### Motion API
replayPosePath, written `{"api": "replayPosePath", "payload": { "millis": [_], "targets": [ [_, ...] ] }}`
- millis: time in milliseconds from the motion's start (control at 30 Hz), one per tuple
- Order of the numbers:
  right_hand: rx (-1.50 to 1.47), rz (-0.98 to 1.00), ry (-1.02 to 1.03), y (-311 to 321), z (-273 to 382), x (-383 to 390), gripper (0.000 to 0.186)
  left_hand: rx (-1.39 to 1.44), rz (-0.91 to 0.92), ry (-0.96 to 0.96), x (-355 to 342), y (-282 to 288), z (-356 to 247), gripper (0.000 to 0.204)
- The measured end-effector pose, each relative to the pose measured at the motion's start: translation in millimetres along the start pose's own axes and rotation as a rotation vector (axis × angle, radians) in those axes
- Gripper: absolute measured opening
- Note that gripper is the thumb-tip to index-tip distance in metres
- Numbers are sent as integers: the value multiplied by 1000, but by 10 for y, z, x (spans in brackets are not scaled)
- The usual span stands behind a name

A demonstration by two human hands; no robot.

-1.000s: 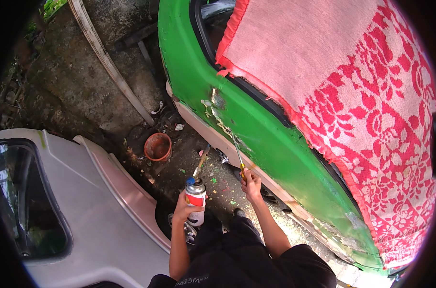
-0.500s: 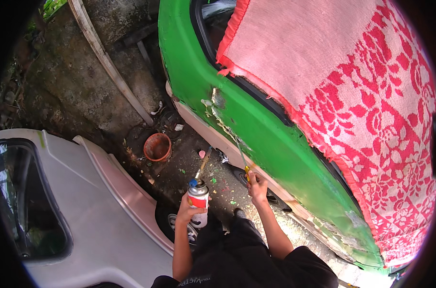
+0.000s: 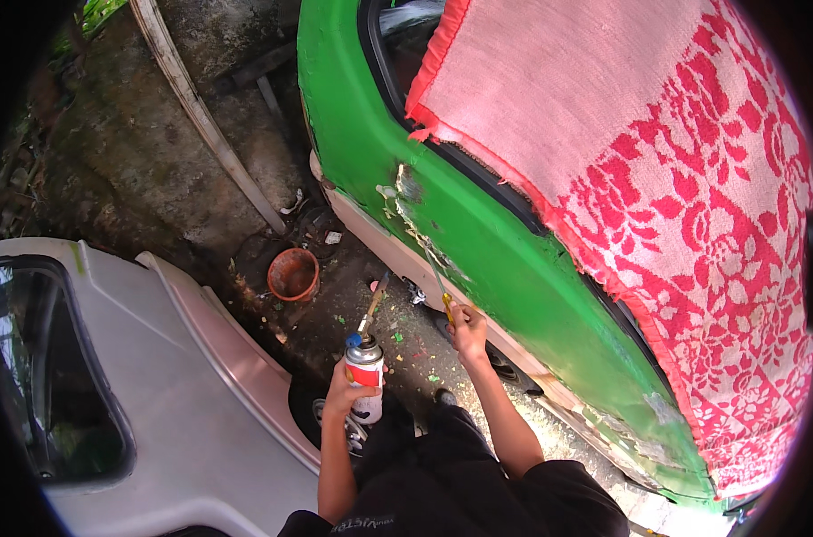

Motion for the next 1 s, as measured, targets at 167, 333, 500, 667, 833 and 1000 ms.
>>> {"api": "replayPosePath", "payload": {
  "millis": [167,333,500,667,833,1000],
  "targets": [
    [134,10,105,204,123,140,31,7,33,-35,-54,-44,19,65],
    [213,72,184,216,315,128,28,-10,51,-4,-82,-87,91,65],
    [412,81,311,-81,502,-14,31,-11,55,38,-290,-119,125,67],
    [433,67,315,113,465,132,33,-64,72,48,-521,-118,30,67],
    [460,42,327,29,521,179,33,-133,87,57,-660,-110,-64,67],
    [523,40,333,-215,584,46,32,-138,108,74,-724,-97,-79,68]
  ]
}}
Point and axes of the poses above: each hand's wrist, its own x-axis away from the middle knuckle, its own y-axis out of the back of the hand, z = x × y, the point moved 10 cm from there along -x, towards the middle knuckle, and after that the axes turned 15 degrees about y, right-handed, at the moved point
